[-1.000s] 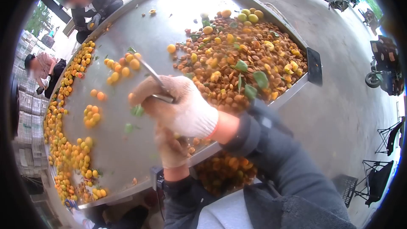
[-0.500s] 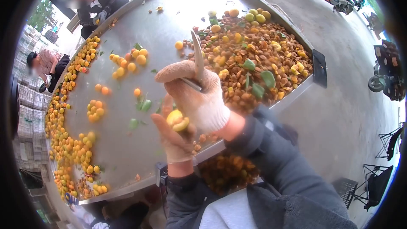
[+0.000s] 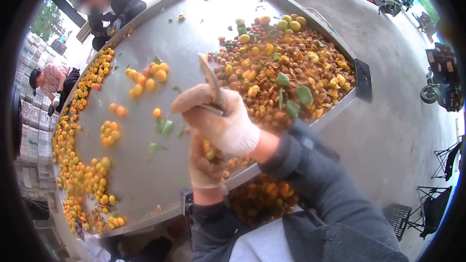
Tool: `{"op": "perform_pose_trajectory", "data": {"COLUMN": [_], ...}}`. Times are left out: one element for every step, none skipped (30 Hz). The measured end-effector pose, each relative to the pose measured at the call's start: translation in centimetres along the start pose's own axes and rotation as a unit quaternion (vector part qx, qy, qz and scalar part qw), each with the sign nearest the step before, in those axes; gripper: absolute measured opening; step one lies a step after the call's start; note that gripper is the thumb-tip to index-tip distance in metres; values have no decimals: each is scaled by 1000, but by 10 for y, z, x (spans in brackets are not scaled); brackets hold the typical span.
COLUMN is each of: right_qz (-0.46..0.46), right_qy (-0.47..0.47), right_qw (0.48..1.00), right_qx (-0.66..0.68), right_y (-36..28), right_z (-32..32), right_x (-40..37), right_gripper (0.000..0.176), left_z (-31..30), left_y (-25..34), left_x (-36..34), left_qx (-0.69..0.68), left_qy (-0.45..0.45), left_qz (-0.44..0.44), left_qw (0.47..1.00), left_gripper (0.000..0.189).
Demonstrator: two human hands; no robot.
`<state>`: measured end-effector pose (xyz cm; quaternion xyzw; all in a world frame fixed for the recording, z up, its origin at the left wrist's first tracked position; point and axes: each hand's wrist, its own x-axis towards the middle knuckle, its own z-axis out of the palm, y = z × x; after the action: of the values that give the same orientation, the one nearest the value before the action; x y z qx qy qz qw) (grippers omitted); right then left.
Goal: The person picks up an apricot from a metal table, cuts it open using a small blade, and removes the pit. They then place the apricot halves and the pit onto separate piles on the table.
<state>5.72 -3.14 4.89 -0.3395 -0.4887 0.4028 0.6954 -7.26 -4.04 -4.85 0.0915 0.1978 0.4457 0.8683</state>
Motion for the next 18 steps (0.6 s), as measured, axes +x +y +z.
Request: {"op": "perform_pose_trajectory", "data": {"right_qz": [-27, -27, -24, -21, -18, -69, -69, 5, 78, 159, 157, 181, 204, 207, 207, 202, 193, 207], "right_qy": [-26, -26, -74, -122, -170, -147, -147, -52, 43, 77, 76, 115, 154, 158, 158, 146, 124, 124], "right_qw": [998, 998, 995, 988, 980, 975, 975, 997, 995, 979, 980, 965, 946, 940, 940, 942, 943, 953], "right_qx": [-53, -52, -69, -87, -104, -150, -149, -54, 41, 100, 100, 149, 198, 219, 219, 227, 240, 181], "right_y": [-2, -2, -3, -3, -4, -5, -1, 6, 10, 0, 2, 9, 15, 18, 19, 19, 17, 14], "right_z": [2, 3, 5, 7, 9, 11, 13, 14, 15, 14, 13, 10, 7, 5, 3, 0, -1, -3], "right_x": [0, 0, 0, 1, 1, 5, 7, 8, 9, 13, 15, 17, 18, 19, 17, 16, 19, 20], "right_gripper": [18, 18, 18, 18, 18, 17, 17, 16, 17, 16, 16, 17, 17, 18, 18, 17, 17, 18], "left_z": [1, 2, 2, 2, 1, 3, 3, 5, 11, 27, 30, 32, 33, 31, 27, 21, -3, -24], "left_y": [-5, -9, -15, -22, -28, -30, -25, -17, -9, -3, -3, -4, -4, -2, 0, 2, 0, 3], "left_x": [0, 1, 3, 7, 10, 11, 9, 3, -2, -3, 1, 3, 4, 4, 2, 1, 6, 10], "left_qx": [312, 586, 587, 495, 396, 292, 292, 304, 316, 77, 77, 41, 4, 4, 28, 51, 110, 174], "left_qy": [-10, -20, -19, 23, 66, 107, 107, 99, 91, 160, 159, 179, 199, 198, 129, 56, 75, 95], "left_qz": [146, 274, 275, 283, 288, 288, 288, 237, 185, 100, 101, 112, 122, 123, 97, 72, 8, -39], "left_qw": [939, 763, 761, 821, 869, 906, 906, 917, 926, 979, 979, 977, 972, 972, 987, 994, 991, 979], "left_gripper": [50, 49, 49, 46, 44, 42, 42, 42, 42, 42, 42, 45, 47, 47, 45, 44, 48, 52]}}
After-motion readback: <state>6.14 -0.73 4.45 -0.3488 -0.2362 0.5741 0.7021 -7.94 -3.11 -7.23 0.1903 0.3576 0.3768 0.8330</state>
